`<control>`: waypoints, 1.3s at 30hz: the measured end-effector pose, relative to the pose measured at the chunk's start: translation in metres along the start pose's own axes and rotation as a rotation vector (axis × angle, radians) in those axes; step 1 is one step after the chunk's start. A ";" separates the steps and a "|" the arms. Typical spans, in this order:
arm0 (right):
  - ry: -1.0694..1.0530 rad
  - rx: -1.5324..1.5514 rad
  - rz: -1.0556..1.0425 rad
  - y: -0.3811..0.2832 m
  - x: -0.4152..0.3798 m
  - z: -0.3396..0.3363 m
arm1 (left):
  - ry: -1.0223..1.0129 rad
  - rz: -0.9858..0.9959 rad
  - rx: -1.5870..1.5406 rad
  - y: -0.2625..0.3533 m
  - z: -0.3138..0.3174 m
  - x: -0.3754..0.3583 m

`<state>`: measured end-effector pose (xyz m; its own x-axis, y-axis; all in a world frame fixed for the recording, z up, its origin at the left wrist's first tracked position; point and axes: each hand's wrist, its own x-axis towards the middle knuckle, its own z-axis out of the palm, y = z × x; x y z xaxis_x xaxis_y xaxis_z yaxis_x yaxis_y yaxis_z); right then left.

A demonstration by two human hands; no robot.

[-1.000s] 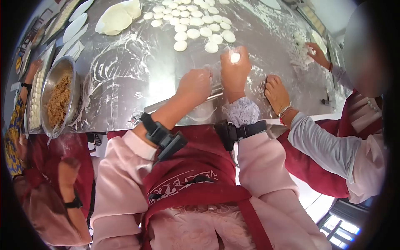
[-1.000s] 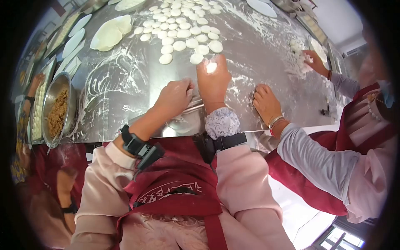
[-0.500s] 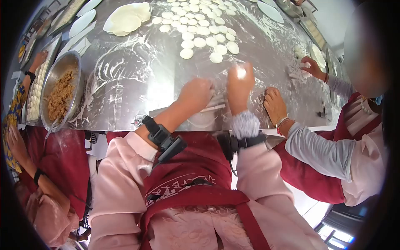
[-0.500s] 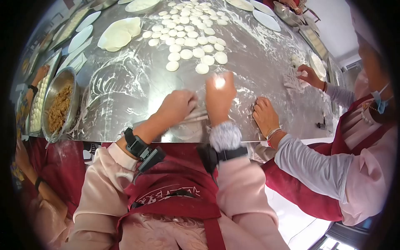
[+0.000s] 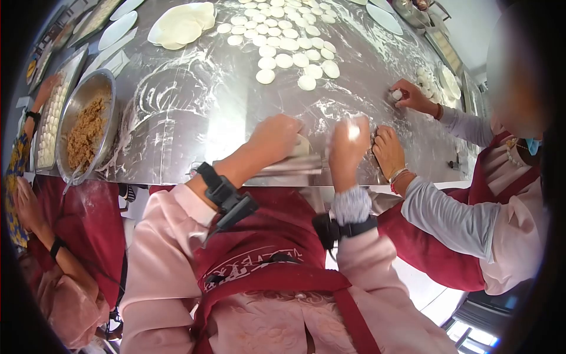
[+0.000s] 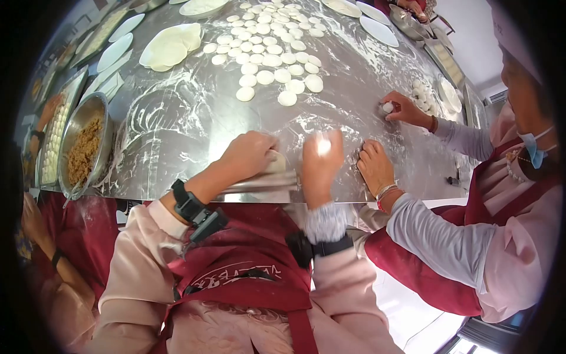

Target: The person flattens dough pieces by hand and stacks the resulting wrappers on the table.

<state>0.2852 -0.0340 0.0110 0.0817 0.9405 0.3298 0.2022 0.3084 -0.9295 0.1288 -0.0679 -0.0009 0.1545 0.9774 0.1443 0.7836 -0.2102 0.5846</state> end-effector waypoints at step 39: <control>-0.046 -0.007 -0.041 0.006 0.004 -0.002 | -0.048 -0.127 -0.107 0.013 -0.003 -0.006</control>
<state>0.2883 -0.0287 0.0073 0.0279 0.9329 0.3590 0.2116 0.3455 -0.9142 0.1365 -0.0770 0.0084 0.0889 0.9957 0.0266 0.7308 -0.0833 0.6775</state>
